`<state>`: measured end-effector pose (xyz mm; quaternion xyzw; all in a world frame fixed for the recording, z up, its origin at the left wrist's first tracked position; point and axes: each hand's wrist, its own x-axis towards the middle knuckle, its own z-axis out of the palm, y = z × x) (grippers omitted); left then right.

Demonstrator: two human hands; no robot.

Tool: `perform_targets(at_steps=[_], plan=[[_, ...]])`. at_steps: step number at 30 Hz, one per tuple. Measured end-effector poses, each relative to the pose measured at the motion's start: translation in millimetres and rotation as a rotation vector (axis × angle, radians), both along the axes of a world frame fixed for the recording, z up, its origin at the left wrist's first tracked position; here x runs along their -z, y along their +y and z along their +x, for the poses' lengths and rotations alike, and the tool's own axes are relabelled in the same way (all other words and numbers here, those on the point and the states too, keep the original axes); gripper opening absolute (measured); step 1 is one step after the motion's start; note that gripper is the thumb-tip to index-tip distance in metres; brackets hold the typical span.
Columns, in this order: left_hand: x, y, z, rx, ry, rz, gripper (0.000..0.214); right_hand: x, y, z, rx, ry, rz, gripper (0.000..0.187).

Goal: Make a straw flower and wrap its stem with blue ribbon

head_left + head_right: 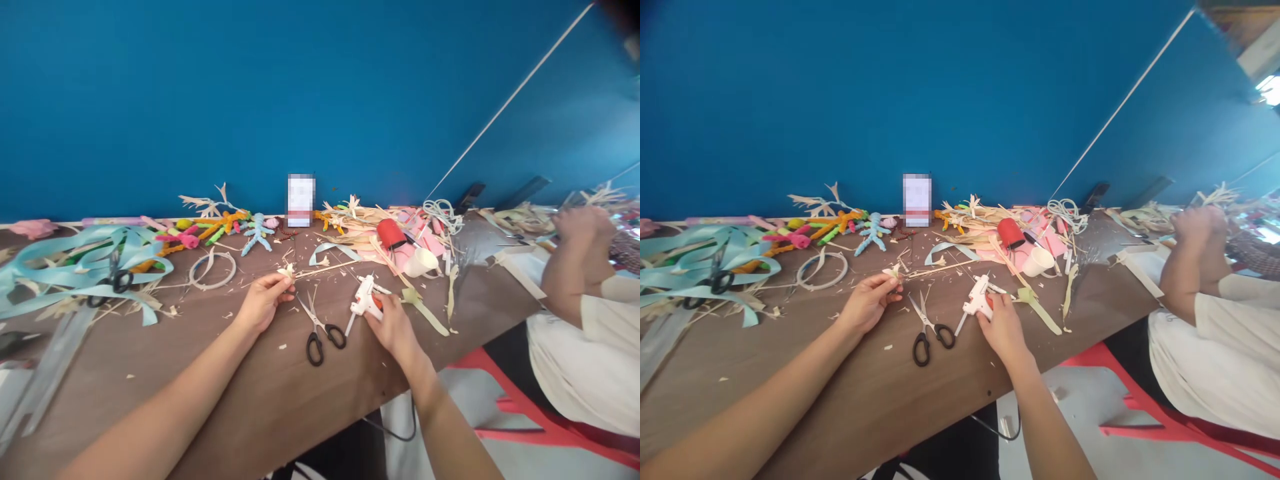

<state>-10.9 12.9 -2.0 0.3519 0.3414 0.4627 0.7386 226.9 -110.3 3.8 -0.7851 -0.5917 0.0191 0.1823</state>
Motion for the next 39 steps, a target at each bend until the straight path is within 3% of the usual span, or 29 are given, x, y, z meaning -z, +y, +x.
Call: perform_targets(at_steps=[3,7,10,14,21,24,27,30,34,39], plan=[[0.4,-0.1,-0.4,-0.003,0.001,-0.007,0.019,-11.4,-7.3,12.0,0.016,0.032,0.086,0.031],[0.5,0.1,0.4,-0.009,0.006,-0.007,0.019,-31.0,-16.1,51.3,0.193,-0.034,0.220,0.018],[0.1,0.1,1.1,-0.007,0.010,-0.009,0.019,-34.6,-16.2,73.7,0.160,-0.217,0.087,0.016],[-0.4,-0.7,0.9,-0.011,0.011,-0.008,0.018,-26.2,-6.7,77.3,0.023,-0.368,-0.074,0.020],[-1.1,-1.6,-0.3,-0.006,0.012,-0.009,0.019,-18.0,-1.0,79.6,0.029,-0.344,-0.153,0.011],[-1.8,-1.1,0.8,-0.009,0.018,-0.010,0.021,-22.4,-4.0,79.4,0.078,-0.225,-0.056,0.011],[-2.2,-0.8,2.1,-0.004,0.026,-0.010,0.020,-32.8,-0.7,61.8,0.073,-0.023,0.188,0.010],[-2.1,-1.4,2.4,0.017,0.029,0.007,0.019,-46.2,11.2,21.4,-0.094,0.134,0.351,0.010],[-1.8,-2.3,0.7,0.044,0.027,0.027,0.019,-54.8,35.0,-44.0,-0.336,0.149,0.422,0.014],[-0.3,-2.3,-1.6,0.074,-0.021,0.064,0.019,-41.4,63.8,-94.4,-0.525,-0.002,0.446,0.023]])
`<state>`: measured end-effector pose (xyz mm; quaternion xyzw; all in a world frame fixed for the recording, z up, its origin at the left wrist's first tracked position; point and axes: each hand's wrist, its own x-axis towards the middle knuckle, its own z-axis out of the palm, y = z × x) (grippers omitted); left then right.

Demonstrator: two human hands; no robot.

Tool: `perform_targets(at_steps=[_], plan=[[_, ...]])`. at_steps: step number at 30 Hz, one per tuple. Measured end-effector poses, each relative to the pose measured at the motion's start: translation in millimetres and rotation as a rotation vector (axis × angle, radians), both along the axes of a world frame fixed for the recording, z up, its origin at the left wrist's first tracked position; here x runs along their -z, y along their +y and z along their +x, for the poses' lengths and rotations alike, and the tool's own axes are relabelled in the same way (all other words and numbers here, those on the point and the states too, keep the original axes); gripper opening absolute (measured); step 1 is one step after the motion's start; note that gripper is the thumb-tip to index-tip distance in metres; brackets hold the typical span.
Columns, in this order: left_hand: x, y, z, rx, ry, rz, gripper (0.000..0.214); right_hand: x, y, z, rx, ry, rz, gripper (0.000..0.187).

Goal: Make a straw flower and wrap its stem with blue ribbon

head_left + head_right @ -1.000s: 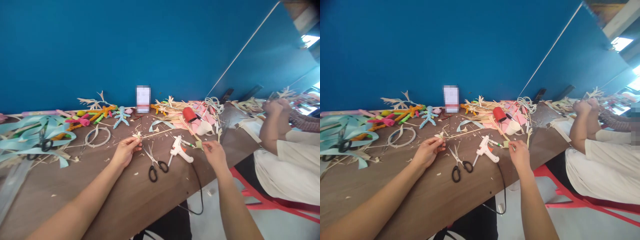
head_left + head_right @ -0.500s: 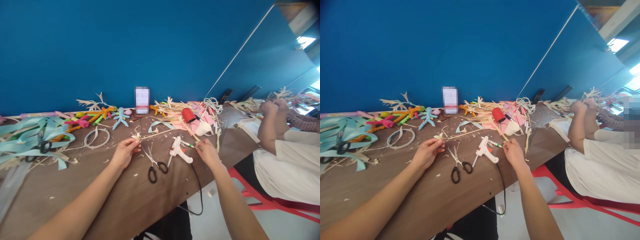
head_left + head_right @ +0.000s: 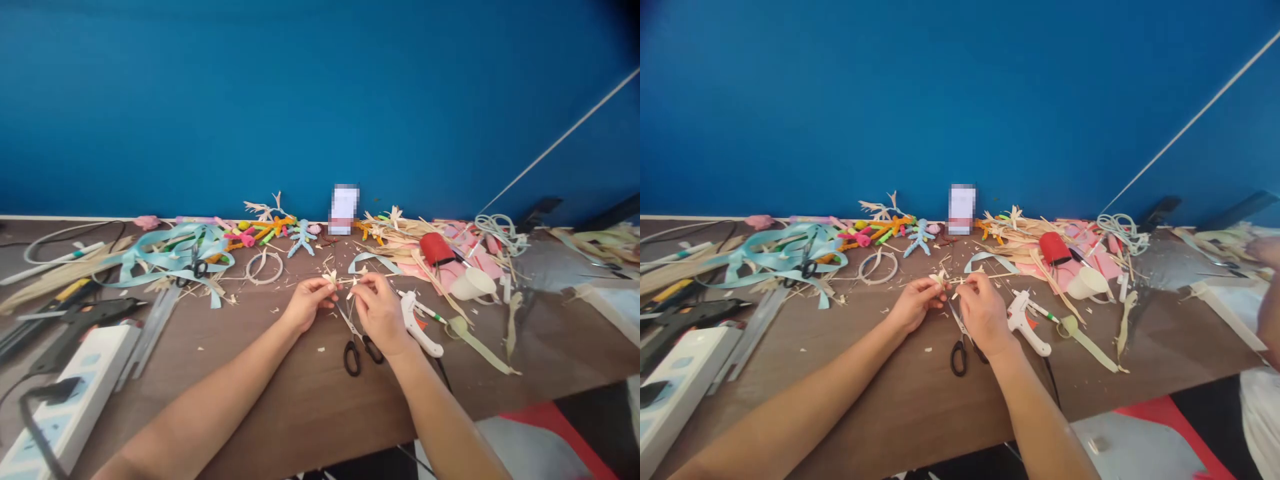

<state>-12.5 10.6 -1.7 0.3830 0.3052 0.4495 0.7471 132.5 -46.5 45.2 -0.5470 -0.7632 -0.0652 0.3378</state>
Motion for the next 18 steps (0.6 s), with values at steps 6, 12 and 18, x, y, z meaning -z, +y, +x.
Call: perform_targets(at_steps=[6,12,18], plan=[[2.9,0.4,0.6,0.001,-0.067,-0.016,0.020,17.1,14.5,-14.7,0.043,-0.173,0.059,0.022],[1.8,-0.5,1.0,-0.043,-0.067,-0.016,0.023,23.9,19.4,-13.2,0.040,-0.163,0.076,0.023],[2.6,0.8,2.9,-0.078,-0.086,-0.025,0.025,28.2,19.6,-15.5,0.038,-0.144,0.029,0.024]])
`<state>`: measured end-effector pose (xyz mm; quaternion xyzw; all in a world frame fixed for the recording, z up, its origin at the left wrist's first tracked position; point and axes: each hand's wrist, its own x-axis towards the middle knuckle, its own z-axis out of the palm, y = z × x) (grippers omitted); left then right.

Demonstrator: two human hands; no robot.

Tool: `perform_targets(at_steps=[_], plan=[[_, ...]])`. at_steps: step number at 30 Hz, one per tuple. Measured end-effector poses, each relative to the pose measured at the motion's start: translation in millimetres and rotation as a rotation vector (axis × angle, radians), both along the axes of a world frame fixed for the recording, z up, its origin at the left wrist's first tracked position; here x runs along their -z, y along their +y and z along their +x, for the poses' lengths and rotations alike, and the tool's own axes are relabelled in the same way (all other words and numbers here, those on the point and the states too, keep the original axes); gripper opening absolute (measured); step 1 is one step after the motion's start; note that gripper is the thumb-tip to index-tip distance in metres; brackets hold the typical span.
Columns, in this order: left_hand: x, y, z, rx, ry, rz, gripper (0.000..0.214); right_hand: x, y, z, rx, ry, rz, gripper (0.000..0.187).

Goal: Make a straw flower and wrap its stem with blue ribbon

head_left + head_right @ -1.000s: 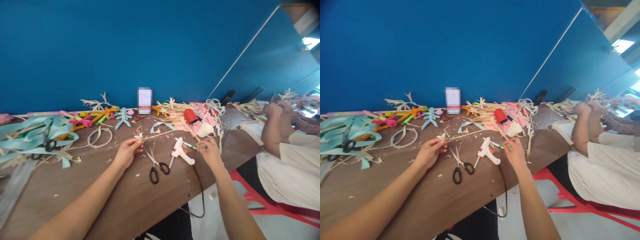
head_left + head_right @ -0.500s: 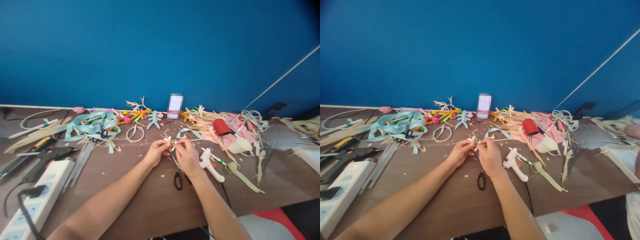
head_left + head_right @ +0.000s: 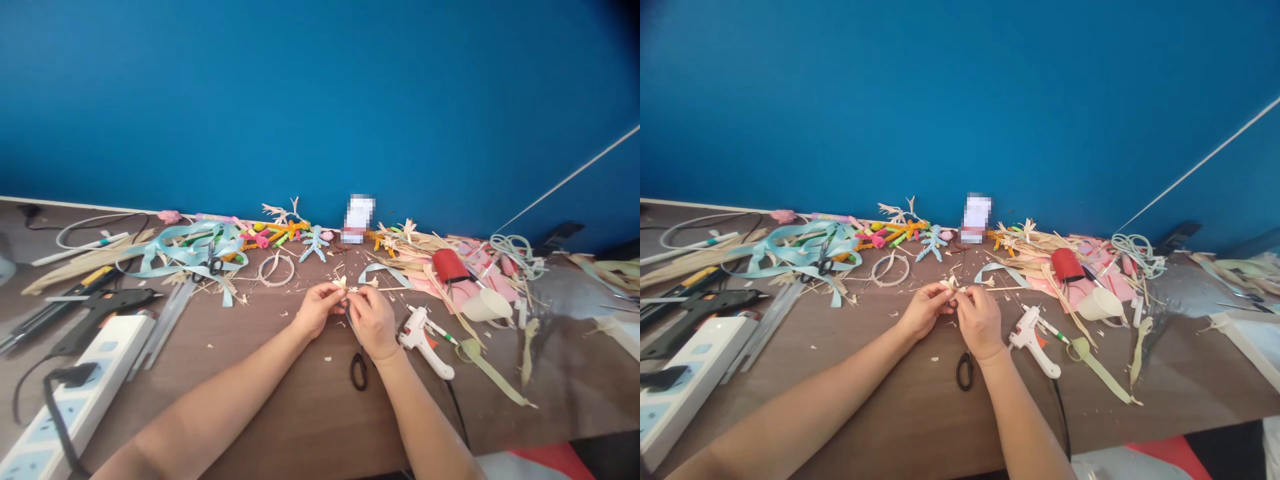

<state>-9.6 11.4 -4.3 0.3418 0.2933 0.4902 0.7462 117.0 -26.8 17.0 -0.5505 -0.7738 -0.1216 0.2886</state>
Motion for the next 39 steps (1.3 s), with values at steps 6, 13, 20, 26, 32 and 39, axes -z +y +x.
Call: perform_targets(at_steps=[6,13,20,26,32,39], plan=[[1.1,2.6,1.1,-0.036,-0.056,-0.023,0.024,2.6,-5.4,-4.8,-0.094,0.243,-0.066,0.027],[0.3,4.1,-0.3,0.027,-0.082,-0.049,0.025,-6.1,5.4,-2.0,0.021,0.903,-0.366,0.021],[0.5,4.2,-2.3,0.117,-0.117,-0.068,0.024,-12.0,13.7,-5.9,-0.169,1.090,-0.631,0.012],[2.5,5.5,-2.2,0.128,-0.149,-0.079,0.021,-5.2,13.0,-5.4,-0.208,1.134,-0.643,0.007],[0.9,4.9,-2.7,0.105,-0.102,-0.083,0.023,-3.9,13.5,-4.8,-0.128,1.368,-0.549,0.012],[1.5,1.7,-0.2,0.011,0.048,0.005,0.021,1.0,12.1,-7.9,-0.032,1.414,-0.474,0.015]])
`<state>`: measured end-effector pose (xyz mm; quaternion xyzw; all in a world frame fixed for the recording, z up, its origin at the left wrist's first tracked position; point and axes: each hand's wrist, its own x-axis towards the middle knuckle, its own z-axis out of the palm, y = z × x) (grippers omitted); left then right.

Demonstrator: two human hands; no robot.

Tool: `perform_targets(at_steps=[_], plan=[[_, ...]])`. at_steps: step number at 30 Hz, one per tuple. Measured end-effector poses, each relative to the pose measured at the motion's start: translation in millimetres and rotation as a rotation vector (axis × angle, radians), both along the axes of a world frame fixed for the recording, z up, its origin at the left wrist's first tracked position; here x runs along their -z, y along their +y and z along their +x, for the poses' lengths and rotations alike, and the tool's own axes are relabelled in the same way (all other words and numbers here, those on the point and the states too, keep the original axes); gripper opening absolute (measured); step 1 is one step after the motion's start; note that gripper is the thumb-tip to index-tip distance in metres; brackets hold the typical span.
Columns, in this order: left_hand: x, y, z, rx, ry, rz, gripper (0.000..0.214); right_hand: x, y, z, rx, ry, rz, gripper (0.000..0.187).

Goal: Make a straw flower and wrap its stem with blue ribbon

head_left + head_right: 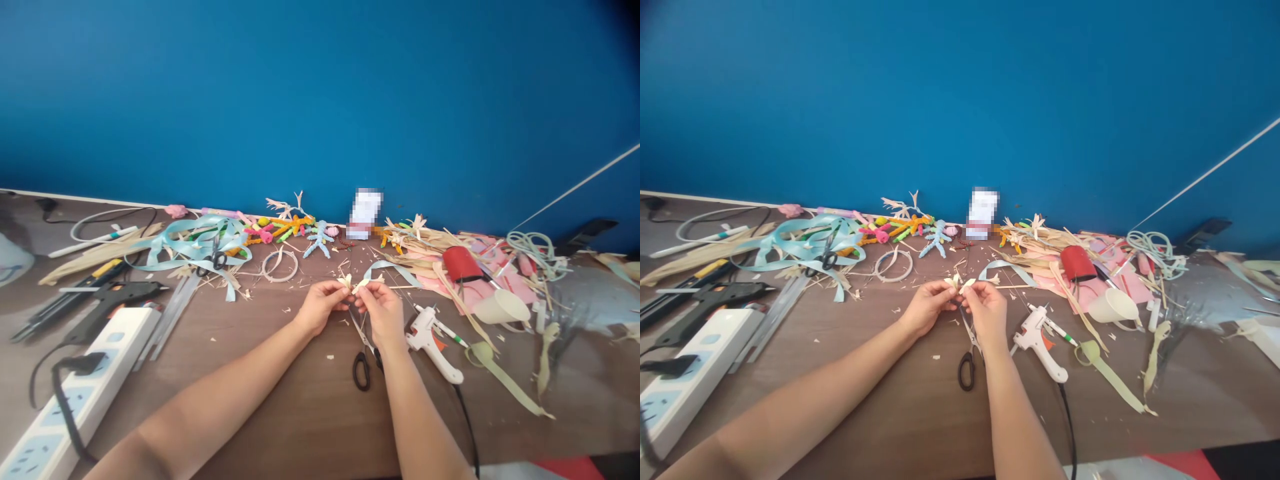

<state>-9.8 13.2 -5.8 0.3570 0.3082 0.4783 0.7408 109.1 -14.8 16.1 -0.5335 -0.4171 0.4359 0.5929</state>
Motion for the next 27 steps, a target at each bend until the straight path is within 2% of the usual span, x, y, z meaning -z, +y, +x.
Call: perform_targets(at_steps=[5,14,20,27], plan=[[-2.9,-1.9,1.4,-0.035,0.055,0.003,0.021,2.3,-1.1,-0.8,0.007,-0.076,-0.001,0.015],[-4.8,-2.0,1.7,-0.055,0.082,-0.002,0.020,-3.6,-5.7,-3.1,0.013,-0.356,0.114,0.008],[-5.1,-2.8,2.1,-0.050,0.107,0.006,0.019,-7.1,-7.1,-2.9,0.061,-0.431,0.146,0.008],[-4.9,-3.0,1.8,-0.037,0.114,0.012,0.019,-4.3,-7.3,-1.7,0.038,-0.507,0.153,0.008]])
